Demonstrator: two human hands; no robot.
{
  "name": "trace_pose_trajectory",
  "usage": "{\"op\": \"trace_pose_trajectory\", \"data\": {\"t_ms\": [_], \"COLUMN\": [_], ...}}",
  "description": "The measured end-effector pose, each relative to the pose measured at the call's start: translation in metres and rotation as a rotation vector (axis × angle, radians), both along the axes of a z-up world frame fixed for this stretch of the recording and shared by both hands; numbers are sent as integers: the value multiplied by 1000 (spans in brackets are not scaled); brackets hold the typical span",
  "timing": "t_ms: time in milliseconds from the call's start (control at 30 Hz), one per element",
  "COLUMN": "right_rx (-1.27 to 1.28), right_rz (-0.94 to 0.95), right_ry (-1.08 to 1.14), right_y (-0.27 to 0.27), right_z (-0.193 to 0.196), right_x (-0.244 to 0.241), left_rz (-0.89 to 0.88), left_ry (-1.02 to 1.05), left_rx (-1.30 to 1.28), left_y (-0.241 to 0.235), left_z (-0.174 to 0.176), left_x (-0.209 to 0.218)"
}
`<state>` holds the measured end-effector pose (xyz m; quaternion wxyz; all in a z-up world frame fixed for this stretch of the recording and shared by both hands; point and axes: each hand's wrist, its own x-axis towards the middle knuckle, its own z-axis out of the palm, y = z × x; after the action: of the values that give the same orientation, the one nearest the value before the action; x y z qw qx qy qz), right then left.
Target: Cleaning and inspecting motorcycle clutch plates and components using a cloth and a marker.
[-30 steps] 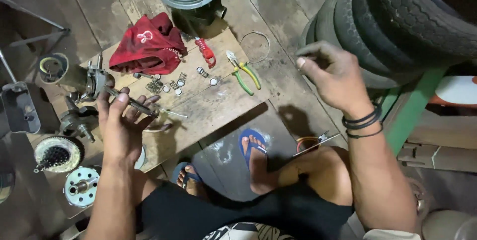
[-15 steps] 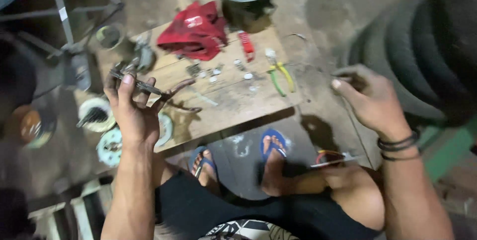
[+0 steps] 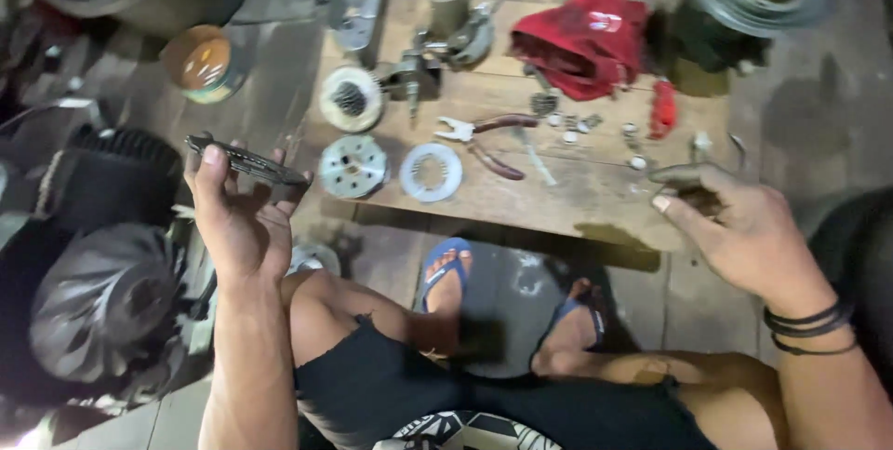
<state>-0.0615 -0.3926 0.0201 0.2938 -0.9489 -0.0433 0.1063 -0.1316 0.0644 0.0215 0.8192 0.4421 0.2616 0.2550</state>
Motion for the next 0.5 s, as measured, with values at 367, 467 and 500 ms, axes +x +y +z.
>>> {"op": "trace_pose_trajectory", "data": {"t_ms": [367,467,500], "right_rx": [-61,-174,-146], "right_rz": [239,194,236], "right_ry": [-132,-53,-67], "right_y": [91,103,106], "right_z": [-31,-41,-46], "right_x": [50,65,72], "left_rz": [113,104,89], "left_ry": [-10,31,20], "left_rx": [-45,24,-9], "left_y": [79,81,83], "left_z": [-21,-17,-18], "left_x": [-53,-60,-62]}}
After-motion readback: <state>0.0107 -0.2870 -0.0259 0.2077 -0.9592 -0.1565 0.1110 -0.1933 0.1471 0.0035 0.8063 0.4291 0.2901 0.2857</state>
